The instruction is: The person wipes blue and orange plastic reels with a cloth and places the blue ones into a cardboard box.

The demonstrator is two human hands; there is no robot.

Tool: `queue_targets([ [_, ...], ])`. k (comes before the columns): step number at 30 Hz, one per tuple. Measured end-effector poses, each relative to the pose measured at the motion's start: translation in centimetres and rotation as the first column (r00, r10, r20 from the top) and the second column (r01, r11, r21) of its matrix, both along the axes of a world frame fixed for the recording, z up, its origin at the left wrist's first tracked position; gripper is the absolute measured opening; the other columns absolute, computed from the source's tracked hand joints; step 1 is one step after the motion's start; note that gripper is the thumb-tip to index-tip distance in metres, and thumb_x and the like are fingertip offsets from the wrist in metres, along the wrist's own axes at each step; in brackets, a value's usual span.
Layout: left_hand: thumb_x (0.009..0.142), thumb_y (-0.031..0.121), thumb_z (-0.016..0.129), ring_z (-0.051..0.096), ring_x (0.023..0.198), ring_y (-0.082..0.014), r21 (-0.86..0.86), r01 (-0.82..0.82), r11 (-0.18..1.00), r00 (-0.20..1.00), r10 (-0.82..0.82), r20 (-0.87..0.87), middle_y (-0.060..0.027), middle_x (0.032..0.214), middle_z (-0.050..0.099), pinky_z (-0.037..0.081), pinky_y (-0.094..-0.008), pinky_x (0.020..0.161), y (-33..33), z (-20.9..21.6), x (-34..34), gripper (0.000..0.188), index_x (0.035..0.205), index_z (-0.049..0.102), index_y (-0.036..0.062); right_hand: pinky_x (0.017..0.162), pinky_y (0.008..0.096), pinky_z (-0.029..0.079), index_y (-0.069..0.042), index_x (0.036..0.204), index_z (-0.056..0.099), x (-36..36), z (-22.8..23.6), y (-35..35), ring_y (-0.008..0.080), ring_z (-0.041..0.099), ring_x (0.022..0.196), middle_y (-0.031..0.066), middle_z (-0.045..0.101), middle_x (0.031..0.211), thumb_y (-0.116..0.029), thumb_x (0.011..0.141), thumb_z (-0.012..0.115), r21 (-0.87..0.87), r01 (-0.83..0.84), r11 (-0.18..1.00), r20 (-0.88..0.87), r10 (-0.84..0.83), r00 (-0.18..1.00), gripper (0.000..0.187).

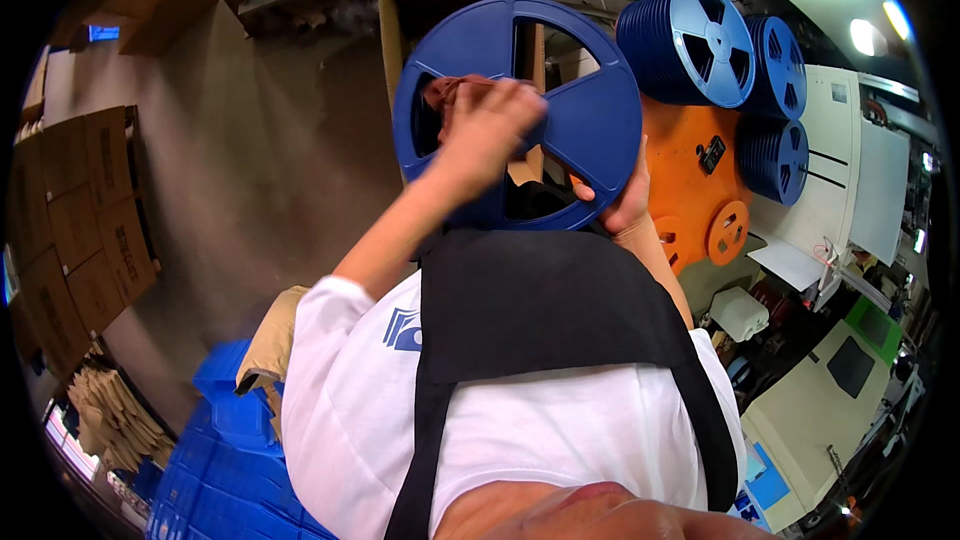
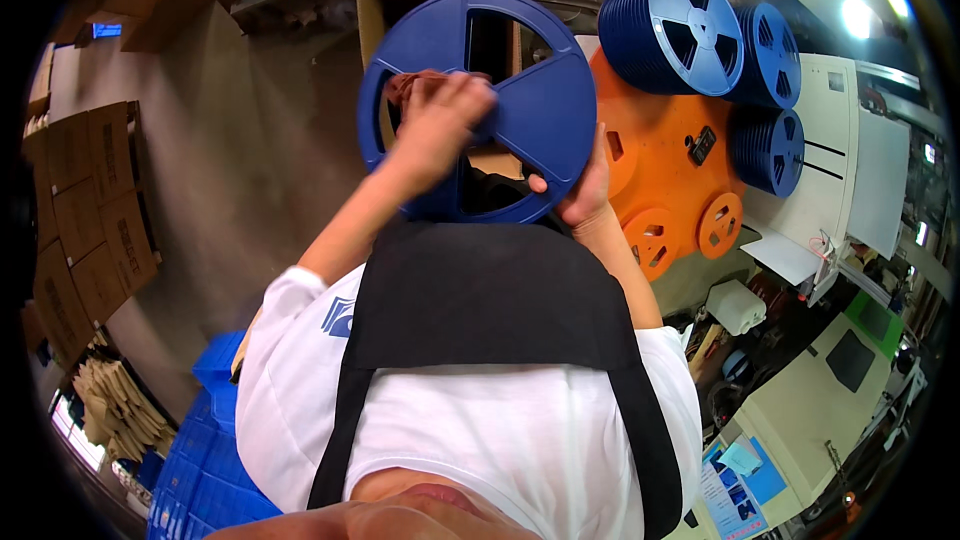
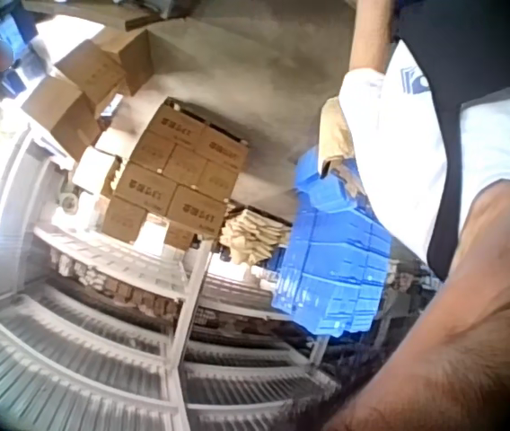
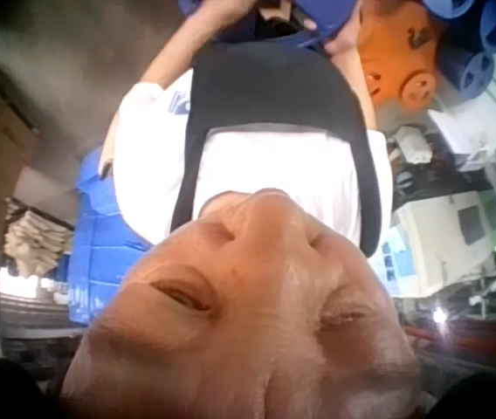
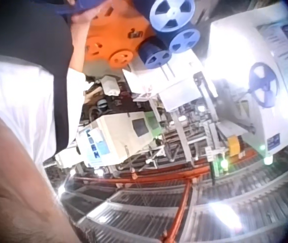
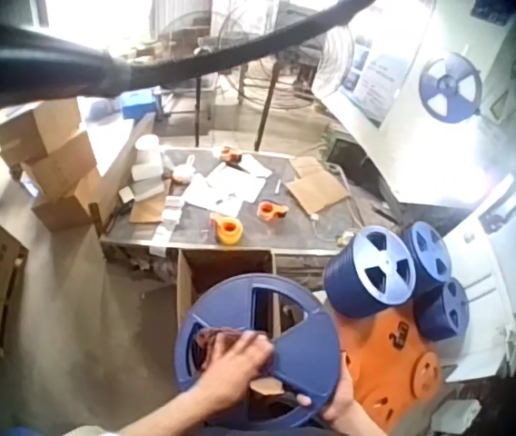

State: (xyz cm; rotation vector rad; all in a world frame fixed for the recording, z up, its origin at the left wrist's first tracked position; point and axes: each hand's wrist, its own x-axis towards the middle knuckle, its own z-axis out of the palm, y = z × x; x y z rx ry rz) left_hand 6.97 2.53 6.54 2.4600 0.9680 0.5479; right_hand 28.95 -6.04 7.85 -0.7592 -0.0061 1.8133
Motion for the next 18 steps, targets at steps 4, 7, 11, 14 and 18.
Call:
queue_targets([
  [4, 0.084, 0.016, 0.051, 0.031, 0.136, -0.0289, -0.094, 0.303, 0.948, 0.918, -0.264, 0.296, -0.0157, 0.143, 0.038, 0.020, -0.0438, 0.113, -2.5, 0.2, 5.8, 0.050, 0.133, 0.045, 0.0049, 0.053, 0.0306, 0.048, -0.015, 0.128, 0.045, -1.9, 2.2, 0.8, 0.0210, 0.059, 0.091, 0.0062, 0.058, 0.115, -0.061, 0.094, 0.027, -0.218, 0.108, 0.970, 0.222, -0.058, 0.973, 0.060],
  [7, 0.081, 0.008, 0.053, 0.036, 0.133, -0.0285, -0.085, 0.261, 0.961, 0.937, -0.231, 0.263, -0.0153, 0.140, 0.042, 0.025, -0.0415, 0.112, -1.4, 1.5, 4.6, 0.051, 0.131, 0.046, 0.0042, 0.053, 0.0307, 0.049, -0.014, 0.127, 0.045, -0.9, 1.3, -0.9, 0.0204, 0.059, 0.089, 0.0067, 0.058, 0.115, -0.061, 0.094, 0.026, -0.042, 0.018, 0.999, 0.138, -0.012, 0.990, 0.061],
  [11, 0.082, 0.006, 0.051, 0.042, 0.127, -0.0317, -0.158, 0.197, 0.968, 0.957, -0.154, 0.247, -0.0165, 0.132, 0.048, 0.033, -0.0411, 0.103, -1.7, 0.4, 2.8, 0.045, 0.127, 0.048, 0.0026, 0.053, 0.0307, 0.049, -0.012, 0.127, 0.045, -1.0, 1.9, -1.4, 0.0199, 0.059, 0.087, 0.0089, 0.059, 0.112, -0.061, 0.094, 0.026, -0.026, 0.022, 0.999, 0.212, -0.016, 0.977, 0.063],
  [14, 0.085, 0.010, 0.049, 0.036, 0.133, -0.0306, -0.067, 0.422, 0.904, 0.865, -0.379, 0.330, -0.0168, 0.136, 0.046, 0.029, -0.0407, 0.108, -3.8, 1.0, 4.4, 0.044, 0.129, 0.047, 0.0023, 0.054, 0.0304, 0.051, -0.009, 0.125, 0.046, -0.6, 1.5, -1.3, 0.0198, 0.060, 0.088, 0.0108, 0.059, 0.111, -0.061, 0.094, 0.024, -0.093, 0.079, 0.993, 0.138, -0.066, 0.988, 0.065],
  [18, 0.087, 0.011, 0.046, 0.034, 0.135, -0.0295, -0.191, 0.073, 0.979, 0.976, -0.031, 0.216, -0.0140, 0.138, 0.045, 0.027, -0.0424, 0.110, -1.1, -1.5, 2.5, 0.044, 0.131, 0.048, 0.0060, 0.059, 0.0315, 0.053, -0.008, 0.121, 0.050, -1.2, 2.8, -1.3, 0.0200, 0.061, 0.089, 0.0084, 0.060, 0.110, -0.061, 0.094, 0.024, -0.030, 0.020, 0.999, 0.235, -0.013, 0.972, 0.065],
])
